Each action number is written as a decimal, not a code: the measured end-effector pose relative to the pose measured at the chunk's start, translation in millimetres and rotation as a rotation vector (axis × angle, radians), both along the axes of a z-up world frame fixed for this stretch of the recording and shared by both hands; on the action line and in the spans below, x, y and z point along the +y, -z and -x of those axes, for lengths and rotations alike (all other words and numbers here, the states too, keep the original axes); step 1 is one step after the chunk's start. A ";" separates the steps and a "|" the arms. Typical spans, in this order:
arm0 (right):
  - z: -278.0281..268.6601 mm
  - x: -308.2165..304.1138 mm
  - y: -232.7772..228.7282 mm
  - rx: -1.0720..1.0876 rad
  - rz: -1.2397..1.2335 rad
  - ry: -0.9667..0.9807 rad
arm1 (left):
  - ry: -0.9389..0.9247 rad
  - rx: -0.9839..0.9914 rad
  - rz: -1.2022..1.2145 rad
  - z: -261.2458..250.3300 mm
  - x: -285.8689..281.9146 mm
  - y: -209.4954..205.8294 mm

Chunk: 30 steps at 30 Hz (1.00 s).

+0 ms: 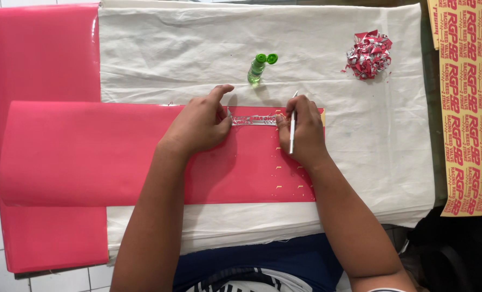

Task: The person uses a silver craft knife to cut a small sticker from a larger sheet of red and yellow adhesive labels. They carefully trace the outline of the sticker and then peel it off the backing sheet.

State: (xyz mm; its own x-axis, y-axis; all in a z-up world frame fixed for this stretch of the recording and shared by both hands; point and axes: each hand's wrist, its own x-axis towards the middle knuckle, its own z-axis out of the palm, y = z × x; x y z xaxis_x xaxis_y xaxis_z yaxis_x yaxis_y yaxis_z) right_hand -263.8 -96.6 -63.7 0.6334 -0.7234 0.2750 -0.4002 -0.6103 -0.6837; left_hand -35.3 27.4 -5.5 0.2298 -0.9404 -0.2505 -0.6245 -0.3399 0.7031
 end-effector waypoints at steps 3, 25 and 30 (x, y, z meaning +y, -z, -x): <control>-0.2 -0.9 -0.9 -0.005 -0.039 0.008 | -0.009 0.014 0.079 -0.4 0.8 -1.2; -1.1 3.0 -5.7 0.054 0.092 0.005 | 0.001 0.119 0.251 -15.4 -4.2 32.4; 2.0 4.3 -10.1 -0.008 -0.006 0.020 | 0.012 0.130 0.247 -15.5 -3.9 29.2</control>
